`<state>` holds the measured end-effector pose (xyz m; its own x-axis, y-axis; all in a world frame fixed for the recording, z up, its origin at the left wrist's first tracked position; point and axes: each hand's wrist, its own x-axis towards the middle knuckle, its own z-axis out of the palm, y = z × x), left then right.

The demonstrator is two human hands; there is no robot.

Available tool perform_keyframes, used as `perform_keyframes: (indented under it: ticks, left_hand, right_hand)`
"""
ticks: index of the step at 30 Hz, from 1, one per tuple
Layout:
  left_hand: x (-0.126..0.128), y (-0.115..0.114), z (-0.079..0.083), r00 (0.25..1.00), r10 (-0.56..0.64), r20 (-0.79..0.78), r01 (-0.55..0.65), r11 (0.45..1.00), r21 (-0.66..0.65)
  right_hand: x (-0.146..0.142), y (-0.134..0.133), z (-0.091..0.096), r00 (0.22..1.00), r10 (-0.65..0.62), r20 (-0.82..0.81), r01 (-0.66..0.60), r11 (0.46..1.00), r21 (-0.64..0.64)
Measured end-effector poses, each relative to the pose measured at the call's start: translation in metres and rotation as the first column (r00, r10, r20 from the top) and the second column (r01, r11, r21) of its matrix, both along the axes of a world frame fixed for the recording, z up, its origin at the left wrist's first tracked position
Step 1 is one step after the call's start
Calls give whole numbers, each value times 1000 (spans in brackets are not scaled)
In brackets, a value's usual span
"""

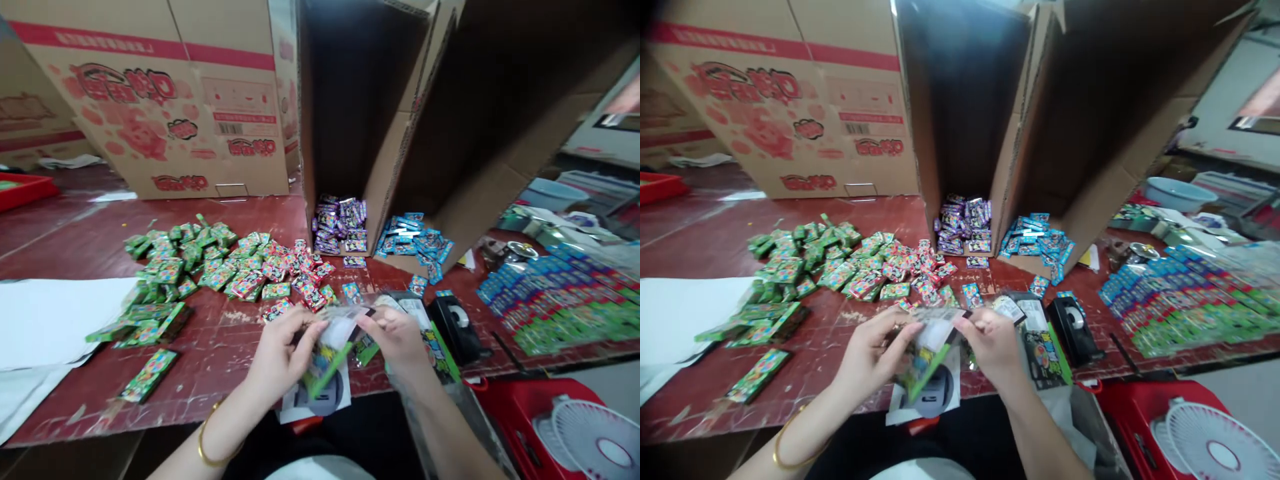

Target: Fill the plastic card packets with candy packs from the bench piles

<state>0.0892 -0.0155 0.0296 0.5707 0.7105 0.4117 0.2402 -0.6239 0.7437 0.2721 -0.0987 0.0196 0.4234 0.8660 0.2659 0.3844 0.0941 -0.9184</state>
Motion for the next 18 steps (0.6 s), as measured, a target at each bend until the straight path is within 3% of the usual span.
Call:
perform_keyframes:
  ticks: [2,5,7,10,13,15,18]
  left_hand:
    - [8,1,-1,999,-41,22,44,989,-143]
    - [23,2,0,996,-29,79,56,927,-372]
    - [30,5,0,991,36,131,33,871,-490]
    - [31,15,0,969,133,208,18,803,-595]
    - [29,22,-1,953,184,241,-1,797,-603]
    - [32,20,-3,956,197,216,-56,848,-527]
    - [45,8,-10,963,218,156,-157,931,-329]
  right_hand:
    - [9,2,1,997,-6,-78,4,1000,-22]
    - [7,6,0,989,36,-143,-41,999,-31]
    - [-8,4,-13,973,48,-224,-63,996,-63]
    - [-38,-5,-47,918,91,-385,-152,980,-130]
    - [-56,-10,-72,851,190,-490,-255,964,-69]
    - [-58,-6,-73,879,129,-459,-133,991,23]
    - [-57,2,-59,949,-72,-307,101,992,80]
